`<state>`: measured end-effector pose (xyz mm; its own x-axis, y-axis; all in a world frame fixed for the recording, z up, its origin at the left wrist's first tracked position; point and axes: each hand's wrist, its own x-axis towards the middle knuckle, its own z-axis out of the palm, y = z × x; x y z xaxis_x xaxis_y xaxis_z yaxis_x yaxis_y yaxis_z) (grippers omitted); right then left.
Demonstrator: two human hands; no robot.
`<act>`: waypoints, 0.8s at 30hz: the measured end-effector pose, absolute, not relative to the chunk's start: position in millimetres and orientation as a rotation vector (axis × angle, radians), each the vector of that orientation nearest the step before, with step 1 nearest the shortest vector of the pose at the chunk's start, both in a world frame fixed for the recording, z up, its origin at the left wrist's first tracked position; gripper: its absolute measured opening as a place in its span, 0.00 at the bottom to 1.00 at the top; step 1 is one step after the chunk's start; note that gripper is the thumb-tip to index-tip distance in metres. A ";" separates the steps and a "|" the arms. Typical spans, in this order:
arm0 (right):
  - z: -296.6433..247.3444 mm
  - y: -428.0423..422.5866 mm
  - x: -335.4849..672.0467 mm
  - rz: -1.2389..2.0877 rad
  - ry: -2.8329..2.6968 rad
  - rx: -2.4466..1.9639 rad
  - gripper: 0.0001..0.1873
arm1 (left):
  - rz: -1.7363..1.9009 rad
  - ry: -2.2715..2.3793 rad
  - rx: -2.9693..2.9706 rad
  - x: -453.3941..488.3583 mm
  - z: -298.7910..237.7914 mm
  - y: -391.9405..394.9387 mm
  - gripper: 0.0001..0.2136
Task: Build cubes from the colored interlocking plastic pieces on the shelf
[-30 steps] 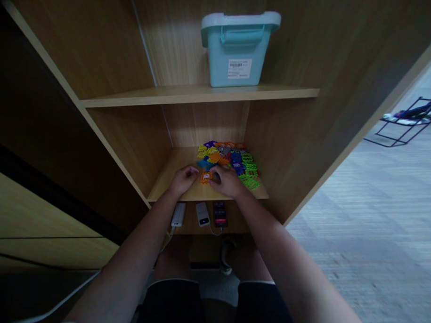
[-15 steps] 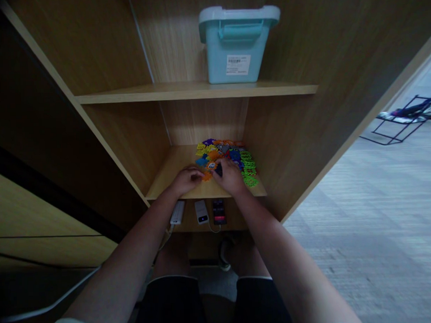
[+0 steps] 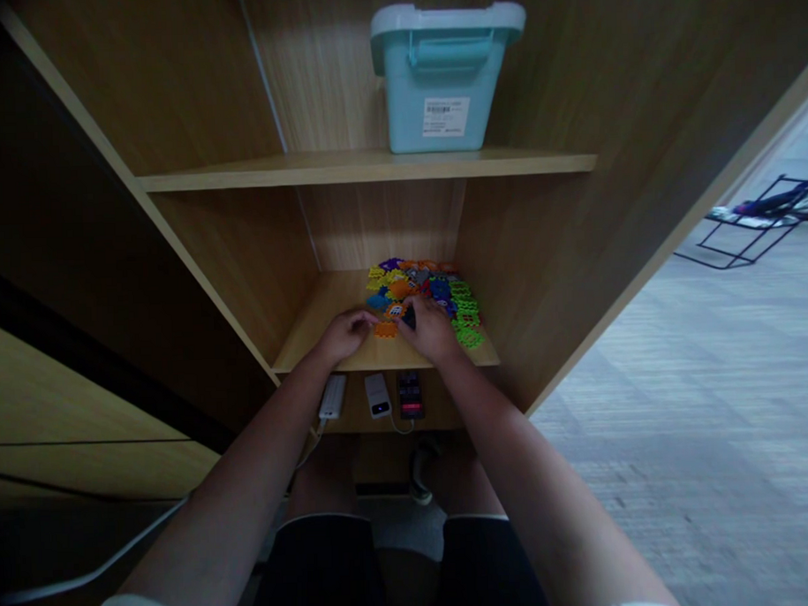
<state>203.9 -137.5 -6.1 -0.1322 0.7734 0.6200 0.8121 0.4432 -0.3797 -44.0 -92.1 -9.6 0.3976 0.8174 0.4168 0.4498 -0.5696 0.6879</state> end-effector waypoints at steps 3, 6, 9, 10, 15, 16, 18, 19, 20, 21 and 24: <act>-7.1 -136.6 203.7 -0.072 -1.896 -1.354 0.18 | 1.101 1.068 2.251 -44.5 -7.3 -91.4 0.13; -7.9 -135.9 204.1 -0.073 -1.897 -1.347 0.18 | 1.047 1.008 2.297 -44.2 -5.6 -92.2 0.11; -8.0 -135.8 204.7 -0.070 -1.896 -1.325 0.18 | 0.975 0.949 2.307 -43.5 -4.8 -94.7 0.08; -7.9 -135.9 204.9 -0.072 -1.894 -1.322 0.18 | 0.954 0.945 2.306 -43.4 -4.7 -95.6 0.08; -7.3 -136.7 204.5 -0.083 -1.892 -1.319 0.18 | 0.922 0.968 2.283 -43.9 -7.7 -96.5 0.07; -7.2 -136.8 204.3 -0.084 -1.888 -1.318 0.18 | 0.939 0.985 2.255 -44.3 -9.1 -95.8 0.08; -6.9 -137.0 203.9 -0.083 -1.881 -1.317 0.18 | 0.994 1.026 2.167 -45.1 -11.8 -94.0 0.11; -6.7 -137.2 203.7 -0.080 -1.879 -1.319 0.18 | 1.030 1.044 2.121 -45.5 -13.0 -93.1 0.12; -6.4 -137.4 203.5 -0.077 -1.875 -1.321 0.18 | 1.071 1.063 2.083 -45.9 -13.8 -92.3 0.11; -6.0 -137.7 203.3 -0.073 -1.873 -1.324 0.18 | 1.114 1.088 2.059 -46.3 -14.3 -91.7 0.10; -4.6 -138.6 203.0 -0.071 -1.868 -1.333 0.18 | 1.217 1.181 2.038 -47.6 -13.6 -91.6 0.08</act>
<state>203.0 -138.6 -4.6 -0.1024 0.7628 0.6385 0.8089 0.4374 -0.3929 -47.6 -91.6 -13.6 0.2296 0.8607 0.4544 0.4284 -0.5086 0.7468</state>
